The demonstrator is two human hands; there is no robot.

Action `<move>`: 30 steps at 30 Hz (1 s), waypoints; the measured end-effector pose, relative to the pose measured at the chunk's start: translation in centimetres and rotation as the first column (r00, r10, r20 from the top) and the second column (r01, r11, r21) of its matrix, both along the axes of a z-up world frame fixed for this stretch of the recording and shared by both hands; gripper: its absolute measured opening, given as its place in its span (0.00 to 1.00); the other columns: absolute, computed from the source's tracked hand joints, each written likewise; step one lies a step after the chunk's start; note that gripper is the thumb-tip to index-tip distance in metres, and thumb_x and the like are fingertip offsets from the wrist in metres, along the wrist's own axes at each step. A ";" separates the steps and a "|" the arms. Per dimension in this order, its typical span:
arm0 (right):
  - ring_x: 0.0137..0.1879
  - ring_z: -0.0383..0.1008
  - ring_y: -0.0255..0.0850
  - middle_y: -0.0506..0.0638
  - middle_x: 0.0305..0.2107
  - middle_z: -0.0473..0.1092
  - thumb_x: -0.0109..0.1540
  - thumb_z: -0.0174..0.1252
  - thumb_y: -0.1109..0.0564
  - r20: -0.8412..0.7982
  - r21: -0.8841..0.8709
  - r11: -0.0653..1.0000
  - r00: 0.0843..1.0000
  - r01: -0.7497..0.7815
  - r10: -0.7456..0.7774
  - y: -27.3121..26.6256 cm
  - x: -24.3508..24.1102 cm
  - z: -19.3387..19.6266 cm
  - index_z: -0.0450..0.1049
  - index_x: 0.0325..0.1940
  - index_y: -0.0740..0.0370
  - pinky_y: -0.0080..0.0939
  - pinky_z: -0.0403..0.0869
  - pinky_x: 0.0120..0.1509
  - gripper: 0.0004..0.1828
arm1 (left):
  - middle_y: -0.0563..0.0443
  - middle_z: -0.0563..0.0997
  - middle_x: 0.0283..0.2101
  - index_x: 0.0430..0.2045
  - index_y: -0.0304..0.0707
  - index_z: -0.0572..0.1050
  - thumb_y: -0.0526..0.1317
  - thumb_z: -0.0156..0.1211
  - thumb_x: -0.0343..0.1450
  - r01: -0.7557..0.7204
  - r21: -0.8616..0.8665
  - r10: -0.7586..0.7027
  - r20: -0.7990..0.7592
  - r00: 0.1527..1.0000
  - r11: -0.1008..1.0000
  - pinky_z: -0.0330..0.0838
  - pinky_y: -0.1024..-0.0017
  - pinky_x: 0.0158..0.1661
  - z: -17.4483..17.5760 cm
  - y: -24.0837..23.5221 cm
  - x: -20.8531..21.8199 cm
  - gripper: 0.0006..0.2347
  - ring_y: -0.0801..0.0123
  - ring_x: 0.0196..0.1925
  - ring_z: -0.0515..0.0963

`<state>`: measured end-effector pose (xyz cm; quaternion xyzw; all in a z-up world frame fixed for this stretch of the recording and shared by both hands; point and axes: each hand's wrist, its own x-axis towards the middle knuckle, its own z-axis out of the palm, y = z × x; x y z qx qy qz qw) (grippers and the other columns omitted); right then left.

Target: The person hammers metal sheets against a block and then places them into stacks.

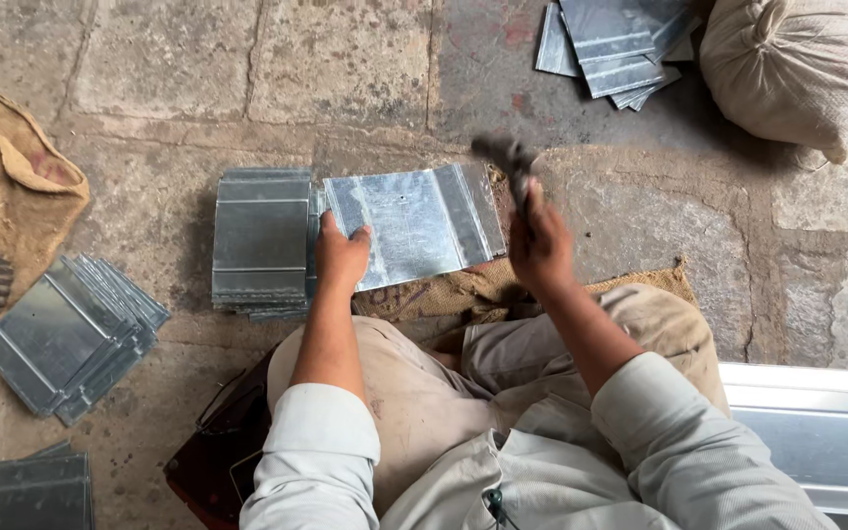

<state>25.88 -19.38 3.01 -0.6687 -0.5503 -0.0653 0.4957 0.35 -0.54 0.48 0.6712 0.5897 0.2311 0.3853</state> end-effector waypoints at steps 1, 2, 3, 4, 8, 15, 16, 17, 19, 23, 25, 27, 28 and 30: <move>0.36 0.76 0.51 0.60 0.36 0.73 0.72 0.53 0.57 0.015 -0.188 0.982 1.000 -0.002 0.005 0.0 -0.6 0.2 0.60 0.76 0.61 0.48 0.74 0.37 0.27 | 0.29 0.80 0.51 0.56 0.28 0.67 0.39 0.68 0.67 -0.003 0.007 0.003 0.002 1.000 1.000 0.73 0.55 0.50 -0.1 -0.2 -0.1 0.25 0.39 0.53 0.80; 0.34 0.75 0.51 0.60 0.36 0.73 0.70 0.54 0.58 0.029 -0.370 0.929 0.999 -0.001 0.013 0.2 -0.8 0.5 0.61 0.74 0.61 0.49 0.74 0.36 0.28 | 0.30 0.80 0.50 0.56 0.28 0.67 0.39 0.67 0.67 0.000 0.021 -0.001 0.033 0.999 1.000 0.74 0.55 0.50 -0.1 -0.1 -0.2 0.24 0.40 0.53 0.80; 0.33 0.75 0.52 0.61 0.35 0.74 0.68 0.56 0.58 0.041 -0.540 0.841 0.999 0.003 0.023 0.4 -0.9 0.8 0.63 0.73 0.60 0.49 0.74 0.36 0.28 | 0.30 0.80 0.50 0.55 0.27 0.68 0.38 0.67 0.67 0.005 0.032 -0.007 0.063 0.998 0.999 0.74 0.55 0.50 -0.3 -0.1 -0.2 0.24 0.40 0.52 0.81; 0.32 0.75 0.51 0.60 0.33 0.74 0.69 0.55 0.57 -0.046 -0.606 0.795 0.997 0.026 -0.068 0.6 -0.7 1.0 0.59 0.75 0.59 0.49 0.74 0.34 0.30 | 0.31 0.80 0.50 0.54 0.27 0.68 0.38 0.67 0.67 0.009 0.043 -0.013 0.093 0.996 0.999 0.74 0.55 0.49 -0.4 -0.2 -0.1 0.23 0.41 0.52 0.81; 0.32 0.73 0.52 0.59 0.30 0.72 0.70 0.57 0.56 -0.047 -0.438 0.890 0.985 0.128 -0.165 0.2 0.2 1.4 0.55 0.79 0.60 0.50 0.72 0.35 0.34 | 0.34 0.82 0.49 0.53 0.30 0.70 0.38 0.66 0.68 0.003 -0.039 0.000 0.054 0.999 0.999 0.75 0.56 0.50 -0.6 -0.9 -0.8 0.20 0.42 0.51 0.82; 0.35 0.75 0.48 0.58 0.35 0.71 0.70 0.55 0.60 -0.057 -0.108 0.990 0.994 -0.094 0.088 -1.1 -1.0 -0.1 0.61 0.77 0.54 0.46 0.75 0.38 0.30 | 0.33 0.81 0.49 0.55 0.29 0.68 0.36 0.67 0.67 -0.016 0.013 0.016 0.064 0.998 1.000 0.75 0.56 0.48 1.5 -0.5 0.0 0.23 0.44 0.50 0.81; 0.33 0.75 0.48 0.58 0.35 0.72 0.69 0.57 0.60 -0.050 -0.272 0.962 0.999 -0.035 0.023 -1.4 -1.2 -0.3 0.63 0.75 0.53 0.46 0.74 0.36 0.29 | 0.33 0.80 0.49 0.55 0.29 0.67 0.36 0.67 0.67 -0.023 0.020 0.022 0.071 0.997 1.000 0.74 0.56 0.48 1.6 -0.8 0.0 0.23 0.43 0.50 0.81; 0.31 0.75 0.48 0.58 0.34 0.72 0.68 0.59 0.59 -0.030 -0.422 0.906 0.999 0.022 -0.038 -1.1 -1.0 -0.1 0.65 0.72 0.52 0.47 0.73 0.34 0.27 | 0.34 0.81 0.49 0.55 0.30 0.68 0.36 0.66 0.67 -0.024 0.001 0.024 0.090 0.996 1.000 0.75 0.56 0.48 1.7 -0.7 0.0 0.22 0.45 0.50 0.82; 0.29 0.74 0.49 0.58 0.33 0.72 0.67 0.61 0.59 -0.040 -0.511 0.855 0.991 0.087 -0.125 -0.4 -0.2 0.5 0.66 0.71 0.52 0.48 0.71 0.33 0.27 | 0.36 0.83 0.48 0.53 0.32 0.70 0.36 0.64 0.68 -0.021 -0.039 0.026 0.126 0.992 0.999 0.76 0.57 0.49 2.0 -0.7 0.1 0.19 0.47 0.50 0.84; 0.33 0.74 0.51 0.60 0.34 0.72 0.69 0.58 0.58 -0.055 -0.235 0.968 0.992 0.094 -0.109 -0.6 0.3 1.8 0.65 0.72 0.56 0.49 0.72 0.37 0.26 | 0.35 0.83 0.48 0.53 0.33 0.71 0.36 0.65 0.67 -0.010 0.022 0.008 0.115 0.993 1.000 0.75 0.56 0.49 1.8 -0.6 -0.1 0.19 0.45 0.50 0.83; 0.37 0.75 0.51 0.60 0.37 0.73 0.71 0.55 0.57 0.005 -0.068 0.997 0.999 0.047 -0.047 -0.7 -0.3 2.1 0.65 0.72 0.58 0.48 0.73 0.39 0.23 | 0.34 0.82 0.48 0.54 0.33 0.70 0.36 0.67 0.66 -0.014 0.066 0.011 0.053 0.999 0.998 0.74 0.56 0.49 1.8 -0.2 -0.1 0.21 0.43 0.50 0.82; 0.41 0.77 0.51 0.61 0.41 0.73 0.74 0.52 0.57 0.036 0.063 0.998 0.999 -0.015 0.013 -1.3 -1.3 1.7 0.63 0.72 0.61 0.47 0.75 0.42 0.22 | 0.36 0.83 0.48 0.52 0.33 0.72 0.36 0.66 0.67 -0.015 0.042 0.012 0.077 0.997 0.999 0.75 0.56 0.49 1.4 -0.3 -0.2 0.19 0.45 0.50 0.83; 0.40 0.77 0.52 0.61 0.39 0.74 0.73 0.54 0.57 0.023 -0.111 0.994 1.000 -0.010 0.013 -1.5 -1.7 1.6 0.66 0.70 0.61 0.49 0.74 0.41 0.21 | 0.37 0.83 0.48 0.51 0.33 0.72 0.37 0.65 0.67 -0.013 0.030 0.010 0.087 0.996 0.999 0.75 0.57 0.49 1.3 -0.3 -0.2 0.19 0.45 0.50 0.83; 0.37 0.76 0.54 0.60 0.35 0.75 0.69 0.57 0.57 -0.003 -0.442 0.897 1.000 0.000 -0.001 -1.7 -2.2 1.5 0.71 0.66 0.60 0.51 0.74 0.40 0.20 | 0.37 0.83 0.48 0.53 0.34 0.72 0.37 0.65 0.67 -0.029 0.018 0.028 0.057 0.998 0.999 0.75 0.57 0.49 1.2 -0.5 -0.3 0.19 0.45 0.50 0.83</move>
